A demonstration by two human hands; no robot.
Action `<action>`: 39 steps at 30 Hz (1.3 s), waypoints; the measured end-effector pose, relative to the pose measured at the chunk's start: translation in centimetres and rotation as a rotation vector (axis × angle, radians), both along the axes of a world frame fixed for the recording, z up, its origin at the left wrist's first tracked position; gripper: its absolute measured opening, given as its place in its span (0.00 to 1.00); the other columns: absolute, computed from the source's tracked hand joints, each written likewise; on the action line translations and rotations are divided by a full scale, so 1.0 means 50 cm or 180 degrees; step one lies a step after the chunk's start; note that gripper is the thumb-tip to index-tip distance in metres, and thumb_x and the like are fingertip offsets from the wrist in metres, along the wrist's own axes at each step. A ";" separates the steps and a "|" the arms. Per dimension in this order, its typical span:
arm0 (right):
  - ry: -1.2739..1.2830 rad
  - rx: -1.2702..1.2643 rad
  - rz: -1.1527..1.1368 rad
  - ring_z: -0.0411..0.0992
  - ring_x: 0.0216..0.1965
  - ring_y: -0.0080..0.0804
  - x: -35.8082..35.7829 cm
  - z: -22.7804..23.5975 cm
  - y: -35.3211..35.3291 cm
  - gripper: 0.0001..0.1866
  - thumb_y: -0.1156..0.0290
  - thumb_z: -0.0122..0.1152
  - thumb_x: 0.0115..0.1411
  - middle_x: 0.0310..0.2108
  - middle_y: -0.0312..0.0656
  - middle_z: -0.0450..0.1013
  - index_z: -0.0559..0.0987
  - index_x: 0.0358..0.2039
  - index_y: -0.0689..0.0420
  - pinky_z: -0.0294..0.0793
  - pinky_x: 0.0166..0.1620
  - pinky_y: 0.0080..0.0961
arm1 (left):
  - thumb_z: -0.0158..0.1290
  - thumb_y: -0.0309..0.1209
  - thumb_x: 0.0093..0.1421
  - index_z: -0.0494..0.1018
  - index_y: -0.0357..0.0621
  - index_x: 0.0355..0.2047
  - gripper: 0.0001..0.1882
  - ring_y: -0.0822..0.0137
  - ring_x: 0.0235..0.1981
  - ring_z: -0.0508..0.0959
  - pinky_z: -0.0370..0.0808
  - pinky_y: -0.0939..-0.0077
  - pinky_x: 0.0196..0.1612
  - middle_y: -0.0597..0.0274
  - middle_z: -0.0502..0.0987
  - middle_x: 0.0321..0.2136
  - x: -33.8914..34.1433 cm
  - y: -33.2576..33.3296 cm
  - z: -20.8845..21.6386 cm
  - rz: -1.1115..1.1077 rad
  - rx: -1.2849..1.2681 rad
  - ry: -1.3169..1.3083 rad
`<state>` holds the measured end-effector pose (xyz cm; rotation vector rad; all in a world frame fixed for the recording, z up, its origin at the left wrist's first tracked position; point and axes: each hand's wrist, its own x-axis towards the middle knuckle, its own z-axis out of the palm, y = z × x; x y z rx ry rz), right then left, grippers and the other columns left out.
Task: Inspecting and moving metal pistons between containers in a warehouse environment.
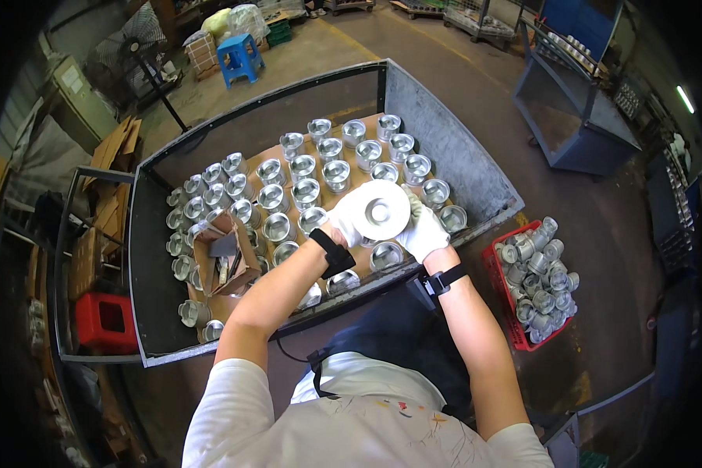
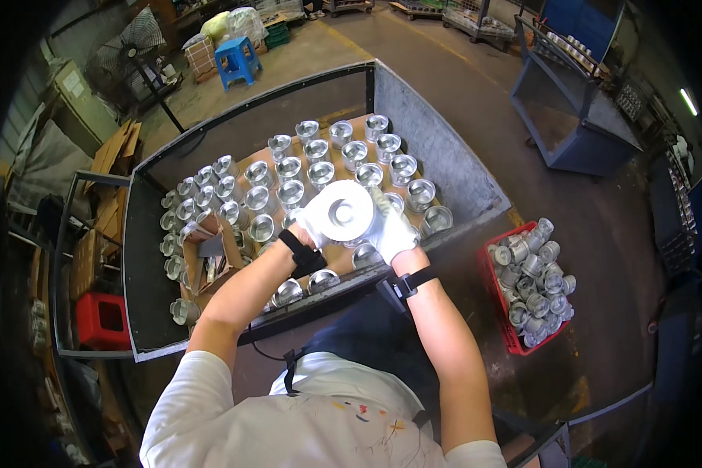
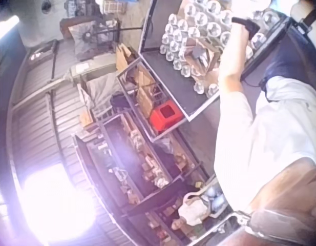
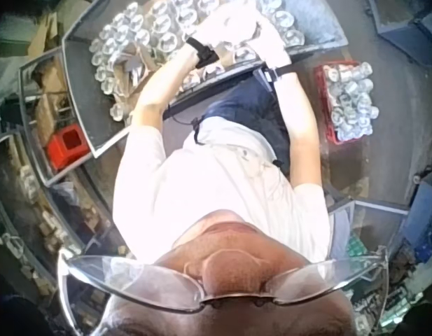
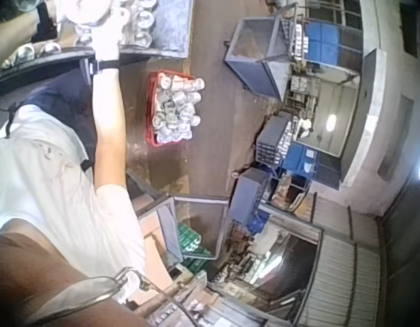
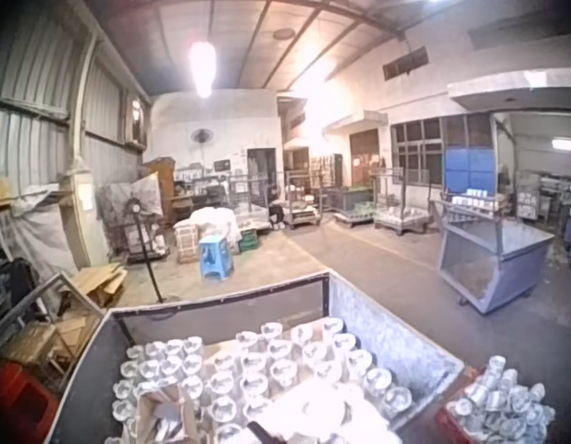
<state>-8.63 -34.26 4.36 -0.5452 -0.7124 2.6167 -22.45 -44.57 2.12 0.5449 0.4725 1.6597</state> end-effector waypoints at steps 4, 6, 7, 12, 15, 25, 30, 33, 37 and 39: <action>0.0106 -0.0098 0.0052 0.75 0.49 0.33 0.002 0.006 -0.016 0.22 0.58 0.53 0.69 0.49 0.43 0.76 0.73 0.55 0.61 0.77 0.51 0.31 | 0.47 0.32 0.69 0.69 0.38 0.54 0.16 0.66 0.47 0.80 0.79 0.68 0.52 0.56 0.78 0.48 -0.024 -0.001 0.005 -0.0076 -0.0222 0.0248; 0.0433 -0.0536 0.0224 0.74 0.50 0.34 0.001 0.003 -0.010 0.17 0.63 0.54 0.69 0.49 0.43 0.75 0.74 0.53 0.58 0.74 0.56 0.36 | 0.47 0.32 0.69 0.67 0.41 0.58 0.18 0.64 0.48 0.79 0.79 0.67 0.52 0.56 0.77 0.51 -0.039 -0.004 0.002 -0.0582 -0.0336 -0.0501; 0.0417 -0.0550 0.0240 0.74 0.50 0.34 -0.001 0.003 -0.009 0.17 0.63 0.54 0.69 0.49 0.43 0.75 0.74 0.53 0.58 0.74 0.56 0.36 | 0.47 0.32 0.69 0.67 0.41 0.58 0.18 0.64 0.48 0.79 0.79 0.67 0.52 0.56 0.77 0.51 -0.043 -0.003 0.000 -0.0563 -0.0346 -0.0518; 0.0477 -0.0388 0.0375 0.72 0.53 0.37 0.006 0.015 -0.013 0.19 0.61 0.53 0.68 0.51 0.46 0.74 0.73 0.54 0.59 0.71 0.59 0.37 | 0.44 0.34 0.70 0.67 0.41 0.58 0.19 0.66 0.44 0.80 0.81 0.70 0.48 0.59 0.77 0.48 -0.036 0.014 0.013 -0.0221 -0.0318 0.0245; 0.0532 -0.0253 0.0346 0.73 0.52 0.36 0.011 0.025 -0.021 0.21 0.60 0.54 0.68 0.51 0.46 0.75 0.73 0.54 0.60 0.72 0.57 0.35 | 0.42 0.35 0.71 0.68 0.41 0.58 0.19 0.66 0.44 0.80 0.80 0.71 0.48 0.60 0.77 0.48 -0.051 0.020 0.017 -0.0377 -0.0408 0.0059; 0.0266 0.1323 -0.0844 0.72 0.50 0.30 0.010 0.033 -0.011 0.18 0.65 0.59 0.66 0.48 0.39 0.75 0.75 0.53 0.60 0.70 0.55 0.30 | 0.42 0.36 0.72 0.69 0.40 0.58 0.19 0.64 0.51 0.78 0.75 0.69 0.56 0.58 0.77 0.52 -0.026 0.007 0.065 0.0308 -0.0722 0.0314; 0.0216 0.1702 -0.1189 0.71 0.50 0.27 0.014 0.016 0.006 0.16 0.67 0.57 0.66 0.47 0.38 0.75 0.76 0.51 0.61 0.69 0.54 0.26 | 0.38 0.43 0.72 0.64 0.42 0.62 0.25 0.59 0.58 0.73 0.68 0.53 0.61 0.54 0.72 0.58 0.013 -0.016 0.077 -0.0602 -0.0467 -0.1295; -0.0059 0.2131 -0.1184 0.71 0.48 0.25 0.024 0.025 -0.004 0.15 0.69 0.55 0.67 0.45 0.38 0.75 0.76 0.50 0.61 0.68 0.53 0.25 | 0.40 0.47 0.71 0.62 0.43 0.63 0.28 0.55 0.59 0.72 0.67 0.48 0.61 0.54 0.70 0.60 0.026 -0.020 0.081 -0.0495 -0.0571 -0.1238; -0.0419 0.2619 -0.1187 0.70 0.47 0.25 0.019 0.027 -0.008 0.14 0.69 0.54 0.67 0.43 0.37 0.74 0.77 0.50 0.61 0.68 0.52 0.25 | 0.45 0.47 0.68 0.62 0.44 0.63 0.28 0.55 0.57 0.73 0.68 0.51 0.60 0.54 0.70 0.59 0.037 -0.026 0.072 -0.0021 -0.0660 -0.0610; -0.0551 0.2816 -0.1191 0.69 0.46 0.24 0.018 0.024 -0.002 0.14 0.69 0.54 0.67 0.43 0.37 0.74 0.77 0.49 0.61 0.68 0.51 0.24 | 0.47 0.46 0.68 0.62 0.45 0.62 0.28 0.56 0.56 0.73 0.69 0.52 0.60 0.54 0.71 0.58 0.051 -0.027 0.077 0.0131 -0.0720 -0.0426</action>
